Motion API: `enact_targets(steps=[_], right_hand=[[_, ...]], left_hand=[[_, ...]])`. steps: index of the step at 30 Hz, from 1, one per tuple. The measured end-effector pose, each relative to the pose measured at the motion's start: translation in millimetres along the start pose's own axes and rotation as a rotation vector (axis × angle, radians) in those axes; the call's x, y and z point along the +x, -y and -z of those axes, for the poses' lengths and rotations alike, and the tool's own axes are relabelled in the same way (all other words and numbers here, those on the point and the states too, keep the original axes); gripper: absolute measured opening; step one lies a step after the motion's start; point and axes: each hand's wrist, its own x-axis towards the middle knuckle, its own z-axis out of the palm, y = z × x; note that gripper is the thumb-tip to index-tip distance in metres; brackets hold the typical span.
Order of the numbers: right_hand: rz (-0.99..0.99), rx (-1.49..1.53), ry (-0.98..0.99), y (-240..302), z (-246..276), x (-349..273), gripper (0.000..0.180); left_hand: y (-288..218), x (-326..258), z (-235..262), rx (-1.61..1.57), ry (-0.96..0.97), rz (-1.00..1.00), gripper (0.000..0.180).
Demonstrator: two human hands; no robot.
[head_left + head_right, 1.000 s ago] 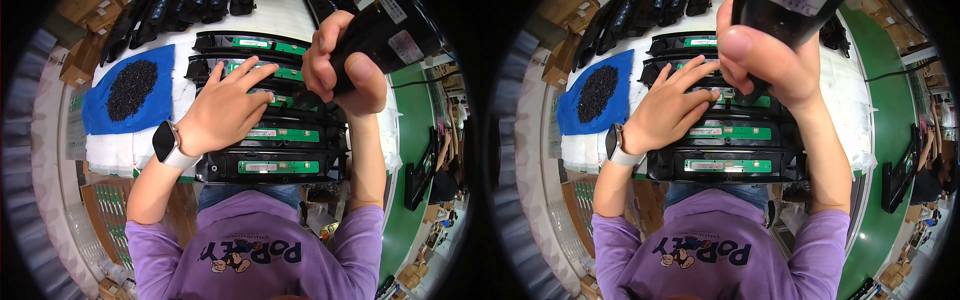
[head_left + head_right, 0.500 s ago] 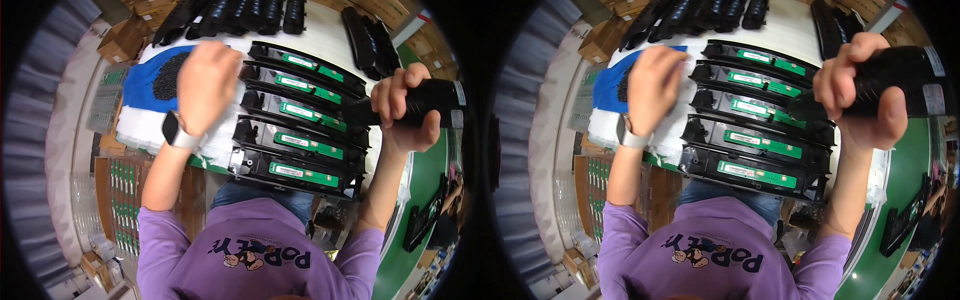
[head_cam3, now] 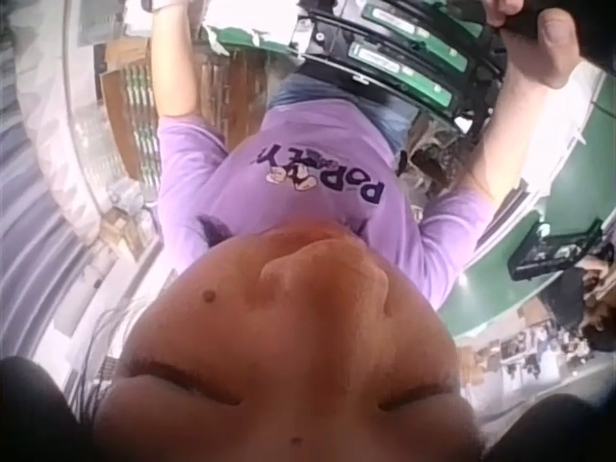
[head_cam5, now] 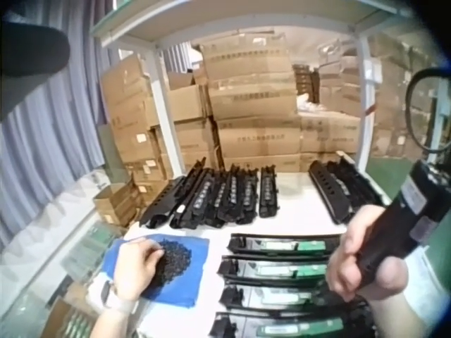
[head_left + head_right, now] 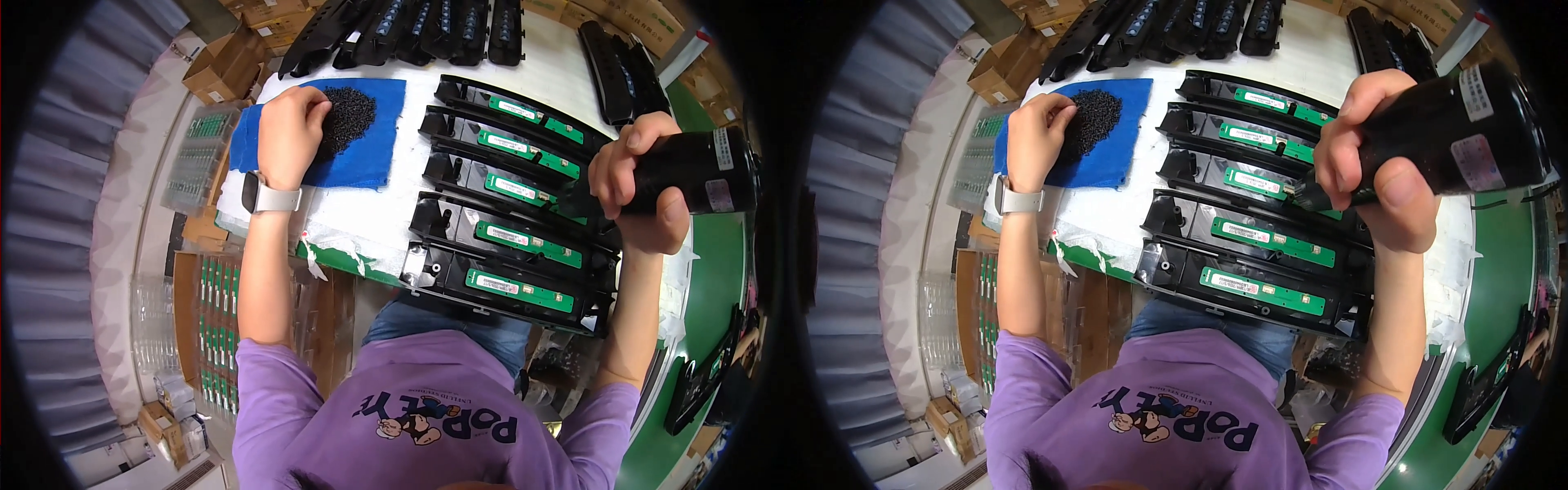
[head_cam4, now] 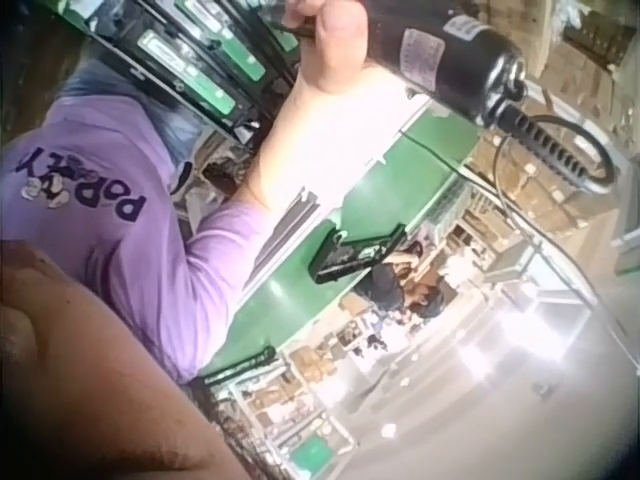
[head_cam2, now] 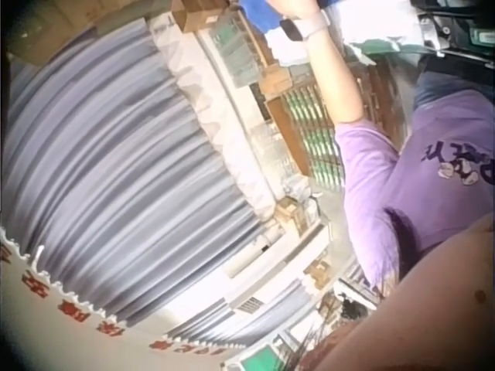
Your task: Assembling toner cartridges by installing circuit boards and fastening them with an electric screwdriver.
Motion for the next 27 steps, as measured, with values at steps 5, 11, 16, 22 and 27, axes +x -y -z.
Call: enact_targets(steps=[5,11,16,22,27], right_hand=[[0.058,0.070,-0.005,-1,6,6,0.052],[0.110,0.180,0.031,10,9,30,0.049],[0.194,0.171,0.122,29,12,51,0.056],[0.287,0.159,0.109,40,18,44,0.058],[0.254,0.128,0.129,40,21,42,0.059]], left_hand=[[-1,1,-2,-0.326,0.012,0.271,0.010],[-31,18,-18,-1.649,0.311,0.592,0.018],[-83,35,-57,-2.034,0.602,0.698,0.016],[-133,29,-67,-2.018,0.815,0.637,0.012],[-140,19,-61,-1.963,0.865,0.612,0.016]])
